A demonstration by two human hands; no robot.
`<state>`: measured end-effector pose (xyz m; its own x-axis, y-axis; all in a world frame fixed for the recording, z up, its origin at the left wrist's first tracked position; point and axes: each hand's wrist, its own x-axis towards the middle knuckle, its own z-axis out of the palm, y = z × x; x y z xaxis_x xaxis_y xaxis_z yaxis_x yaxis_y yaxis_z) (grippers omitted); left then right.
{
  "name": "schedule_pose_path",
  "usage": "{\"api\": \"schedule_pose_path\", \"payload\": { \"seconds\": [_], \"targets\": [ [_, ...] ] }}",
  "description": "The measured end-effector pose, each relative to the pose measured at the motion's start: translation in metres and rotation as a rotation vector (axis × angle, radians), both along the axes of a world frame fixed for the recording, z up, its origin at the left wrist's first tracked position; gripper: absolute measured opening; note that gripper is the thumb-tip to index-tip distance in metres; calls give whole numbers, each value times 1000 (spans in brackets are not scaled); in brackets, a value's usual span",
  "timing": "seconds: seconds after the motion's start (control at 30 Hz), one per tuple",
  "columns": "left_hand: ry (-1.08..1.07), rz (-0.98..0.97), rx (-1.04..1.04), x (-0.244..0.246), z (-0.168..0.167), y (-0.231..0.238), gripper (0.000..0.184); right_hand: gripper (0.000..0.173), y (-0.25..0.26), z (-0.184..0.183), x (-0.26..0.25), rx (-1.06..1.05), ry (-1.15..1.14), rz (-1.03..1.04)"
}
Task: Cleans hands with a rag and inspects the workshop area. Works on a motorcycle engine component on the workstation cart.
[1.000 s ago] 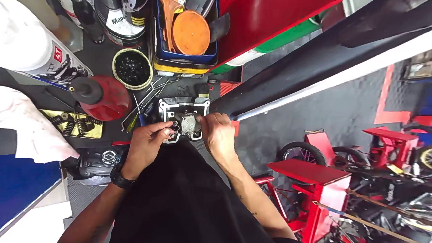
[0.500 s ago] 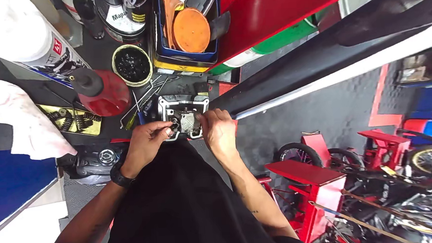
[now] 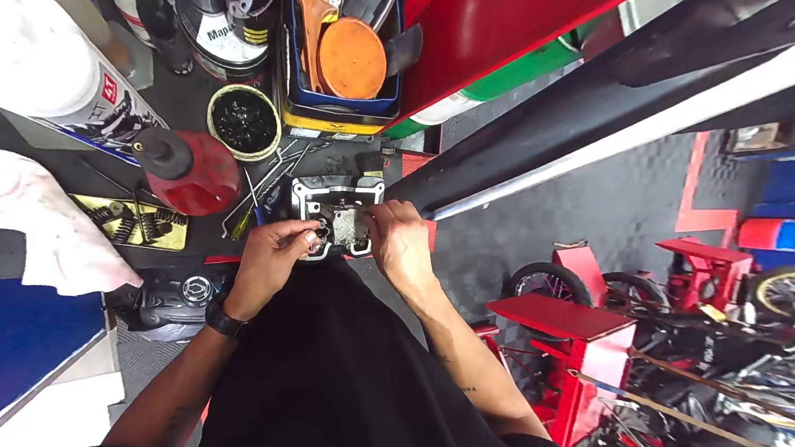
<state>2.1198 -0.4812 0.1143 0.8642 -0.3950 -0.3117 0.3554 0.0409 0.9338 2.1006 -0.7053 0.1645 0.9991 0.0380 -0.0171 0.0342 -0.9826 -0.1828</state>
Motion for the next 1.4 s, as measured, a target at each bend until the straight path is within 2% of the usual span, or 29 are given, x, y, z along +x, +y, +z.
{"api": "schedule_pose_path", "payload": {
  "seconds": [0.13,0.2,0.3,0.33,0.47,0.67,0.8,0.9,1.03,1.13,1.3,1.4],
  "targets": [
    [84,-1,-64,3,3,-1,25,21,-2,1,0,56,-17,75],
    [103,13,-90,4,3,-1,23,20,-4,4,0,68,-8,49],
    [125,19,-109,4,4,-1,20,36,-3,3,1,9,-21,-42],
    [132,20,-111,4,5,-1,19,36,-3,2,2,-4,-16,-55],
    [158,28,-104,4,7,-1,22,20,-1,1,1,24,-17,8],
    [166,43,-107,6,8,-6,21,19,-5,5,-1,108,-14,53],
    [165,32,-111,6,8,-9,21,38,-5,6,0,40,-8,-67],
    [158,24,-107,7,8,-9,21,30,-3,2,1,19,5,-56],
    [152,24,-112,8,9,-10,21,17,-4,5,-1,93,-45,13],
    [159,16,-111,9,12,-12,21,16,-9,15,-3,235,-77,8],
    [162,-29,-142,13,19,-22,21,16,-16,28,-12,832,64,-51],
    [189,-42,-200,15,27,-29,19,15,-8,29,-17,1047,22,-113]
  ]
}}
